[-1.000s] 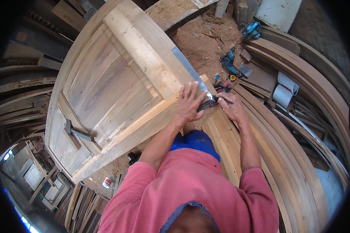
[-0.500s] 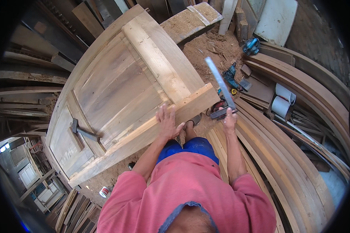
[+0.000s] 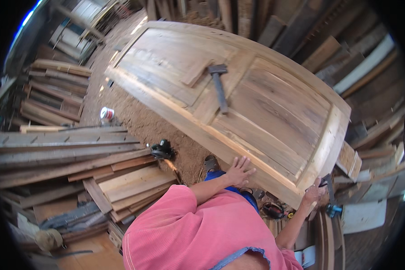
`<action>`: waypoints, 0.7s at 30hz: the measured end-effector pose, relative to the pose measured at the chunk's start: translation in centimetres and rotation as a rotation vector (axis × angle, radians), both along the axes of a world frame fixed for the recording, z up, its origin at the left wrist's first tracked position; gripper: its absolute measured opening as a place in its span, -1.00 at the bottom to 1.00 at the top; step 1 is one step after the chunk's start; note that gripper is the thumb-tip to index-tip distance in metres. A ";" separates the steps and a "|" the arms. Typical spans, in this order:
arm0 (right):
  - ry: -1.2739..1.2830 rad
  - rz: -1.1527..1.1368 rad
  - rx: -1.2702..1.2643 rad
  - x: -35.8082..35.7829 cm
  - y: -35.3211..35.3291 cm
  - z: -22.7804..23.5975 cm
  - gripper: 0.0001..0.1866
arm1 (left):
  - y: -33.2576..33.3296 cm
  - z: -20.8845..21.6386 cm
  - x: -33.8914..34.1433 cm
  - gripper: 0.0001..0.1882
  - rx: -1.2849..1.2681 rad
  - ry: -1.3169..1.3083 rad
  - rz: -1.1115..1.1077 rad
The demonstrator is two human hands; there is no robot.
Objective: The person measures the wooden door frame using a square, then uses a hammer and a block of wood to adjust the fit of the door panel.
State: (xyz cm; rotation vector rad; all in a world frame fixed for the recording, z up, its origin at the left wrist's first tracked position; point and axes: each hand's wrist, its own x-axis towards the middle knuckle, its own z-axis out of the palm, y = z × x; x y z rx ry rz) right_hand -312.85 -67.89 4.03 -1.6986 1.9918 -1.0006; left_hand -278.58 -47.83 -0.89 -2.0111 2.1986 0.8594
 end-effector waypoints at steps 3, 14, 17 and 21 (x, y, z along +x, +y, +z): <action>-0.104 0.402 0.032 19.2 1.0 5.4 -0.56 | 1.4 -3.1 2.0 -0.22 -0.042 0.178 -0.018; 0.030 1.124 0.163 54.0 12.3 6.4 -0.55 | 19.8 -1.7 25.4 -0.82 -0.381 0.454 0.869; 0.186 1.187 0.342 58.9 14.3 8.0 -0.52 | 32.2 -1.7 32.4 -0.87 -0.275 0.177 1.173; 0.138 1.221 0.259 63.0 13.2 6.8 -0.46 | 43.2 -0.7 35.1 -0.86 -0.329 0.065 1.686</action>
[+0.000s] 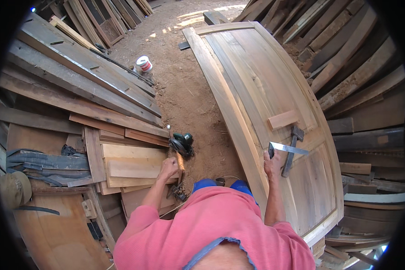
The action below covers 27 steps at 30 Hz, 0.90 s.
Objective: The person measures the wooden door frame using a square, then uses a hammer and a block of wood to adjust the fit of the door panel.
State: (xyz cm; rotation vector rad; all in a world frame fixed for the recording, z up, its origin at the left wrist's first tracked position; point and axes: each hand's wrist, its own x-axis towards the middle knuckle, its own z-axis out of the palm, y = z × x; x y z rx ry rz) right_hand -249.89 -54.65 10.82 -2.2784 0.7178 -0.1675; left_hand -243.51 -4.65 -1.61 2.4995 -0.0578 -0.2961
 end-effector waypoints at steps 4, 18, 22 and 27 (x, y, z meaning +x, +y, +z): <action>-0.008 -0.077 -0.025 3.1 0.1 -0.8 -0.43 | 3.6 0.3 -1.5 -0.83 0.029 0.096 0.210; -0.191 -0.023 -0.056 22.7 1.0 2.1 -0.62 | -14.9 4.3 14.4 -0.62 -0.151 0.368 -0.099; -0.270 -0.032 0.055 30.3 1.4 3.5 -0.69 | -9.8 1.3 19.7 -0.60 -0.115 0.499 0.018; -0.492 0.046 0.066 38.6 2.1 5.4 -0.76 | -5.7 0.8 24.2 -0.64 -0.072 0.311 0.204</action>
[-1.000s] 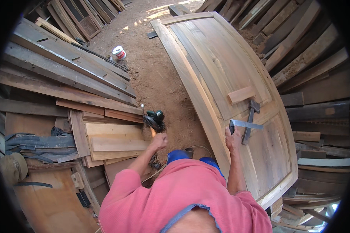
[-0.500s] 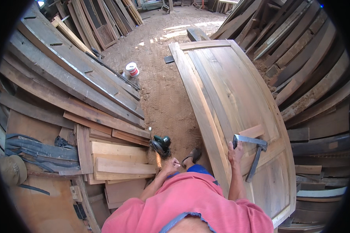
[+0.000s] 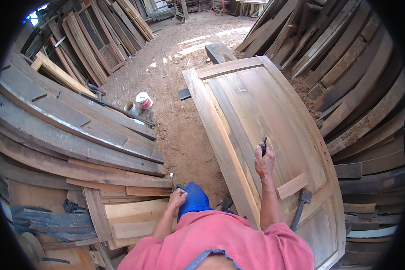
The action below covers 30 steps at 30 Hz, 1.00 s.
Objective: The person measures the wooden door frame using a square, then uses a hammer and a block of wood to adjust the fit of the door panel.
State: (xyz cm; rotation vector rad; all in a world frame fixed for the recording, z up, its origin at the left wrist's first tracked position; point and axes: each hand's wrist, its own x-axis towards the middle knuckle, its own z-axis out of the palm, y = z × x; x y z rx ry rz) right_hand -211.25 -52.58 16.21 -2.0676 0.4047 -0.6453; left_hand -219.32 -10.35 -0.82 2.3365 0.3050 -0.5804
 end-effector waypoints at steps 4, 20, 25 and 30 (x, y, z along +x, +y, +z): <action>-0.081 0.039 0.194 3.9 2.4 1.8 -0.81 | 1.1 -0.2 2.7 -0.71 0.010 -0.028 0.153; 0.017 -0.077 0.189 31.8 14.0 -1.3 -0.74 | 9.7 -5.4 36.1 -0.62 -0.113 0.142 -0.309; -0.097 -0.010 -0.019 44.6 20.7 2.0 -0.71 | 15.2 0.5 49.1 -0.62 -0.020 0.108 -0.481; -0.010 0.088 0.050 54.6 25.9 2.1 -0.74 | 18.5 1.8 59.0 -0.69 -0.079 -0.113 -0.263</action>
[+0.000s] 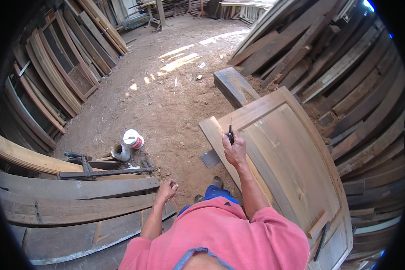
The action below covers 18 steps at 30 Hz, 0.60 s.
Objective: The person measures the wooden door frame using a square, then uses a hammer and a block of wood to adjust the fit of the door panel.
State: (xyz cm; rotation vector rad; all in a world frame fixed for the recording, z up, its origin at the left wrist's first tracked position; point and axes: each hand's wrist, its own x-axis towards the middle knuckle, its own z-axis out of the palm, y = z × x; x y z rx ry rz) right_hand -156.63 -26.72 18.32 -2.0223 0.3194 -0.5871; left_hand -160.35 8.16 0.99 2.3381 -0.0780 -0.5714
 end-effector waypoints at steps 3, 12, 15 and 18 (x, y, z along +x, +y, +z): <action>0.024 0.009 -0.038 5.3 1.5 -2.4 -0.76 | 1.6 -1.7 5.4 -0.75 -0.068 -0.101 0.135; 0.044 0.141 0.012 23.6 6.4 -4.9 -0.69 | 9.1 -4.1 18.8 -0.75 0.135 -0.094 0.275; 0.087 0.191 0.040 28.4 7.4 -1.9 -0.68 | 9.0 -3.6 20.4 -0.69 0.133 0.028 0.331; 0.017 0.226 0.024 32.0 7.8 -1.5 -0.69 | 9.9 -4.6 22.9 -0.67 0.100 0.144 0.331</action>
